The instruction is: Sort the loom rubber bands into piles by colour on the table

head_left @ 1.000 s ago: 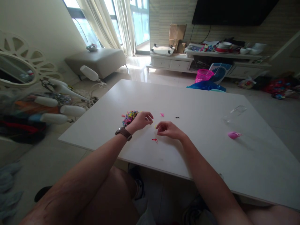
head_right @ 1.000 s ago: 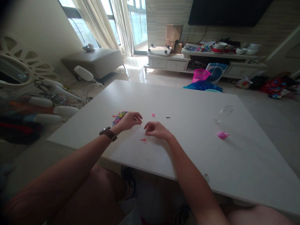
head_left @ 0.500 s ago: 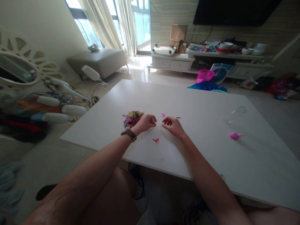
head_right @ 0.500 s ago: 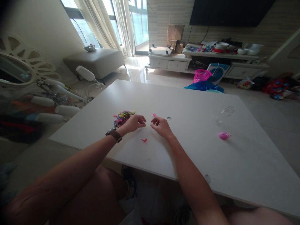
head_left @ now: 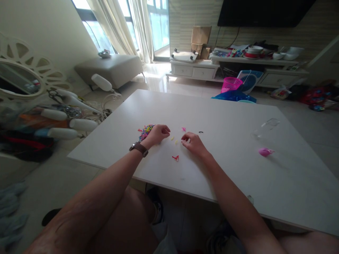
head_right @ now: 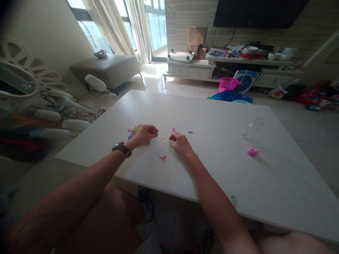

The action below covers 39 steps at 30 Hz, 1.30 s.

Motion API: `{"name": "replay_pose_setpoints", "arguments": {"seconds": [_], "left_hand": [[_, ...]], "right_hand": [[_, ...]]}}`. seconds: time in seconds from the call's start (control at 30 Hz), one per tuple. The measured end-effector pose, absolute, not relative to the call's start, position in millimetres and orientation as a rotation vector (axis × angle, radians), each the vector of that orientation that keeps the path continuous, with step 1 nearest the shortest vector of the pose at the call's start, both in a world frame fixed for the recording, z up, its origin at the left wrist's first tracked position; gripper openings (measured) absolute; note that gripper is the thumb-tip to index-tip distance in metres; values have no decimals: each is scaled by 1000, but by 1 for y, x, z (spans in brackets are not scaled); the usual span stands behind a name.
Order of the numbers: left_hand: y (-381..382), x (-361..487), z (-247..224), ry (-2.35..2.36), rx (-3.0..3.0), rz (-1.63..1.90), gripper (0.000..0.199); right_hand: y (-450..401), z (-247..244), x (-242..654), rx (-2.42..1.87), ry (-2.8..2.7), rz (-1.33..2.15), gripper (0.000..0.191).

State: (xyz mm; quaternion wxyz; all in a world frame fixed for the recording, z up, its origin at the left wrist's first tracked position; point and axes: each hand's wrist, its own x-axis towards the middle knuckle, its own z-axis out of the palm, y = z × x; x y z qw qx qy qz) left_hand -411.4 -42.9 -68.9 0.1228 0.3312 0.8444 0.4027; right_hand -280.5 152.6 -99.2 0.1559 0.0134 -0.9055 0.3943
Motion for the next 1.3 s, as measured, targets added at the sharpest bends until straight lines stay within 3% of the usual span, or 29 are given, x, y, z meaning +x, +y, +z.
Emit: {"name": "replay_pose_setpoints", "arguments": {"seconds": [0.97,1.3], "left_hand": [[-33,-401,-83,2099,1064,1090,25],[-66,-429,-57,2626,798,1078,16]], "right_hand": [[150,-101,-279,93,-2639,1072,10],[153,-103,-281,62,-2640,1068,10]]}}
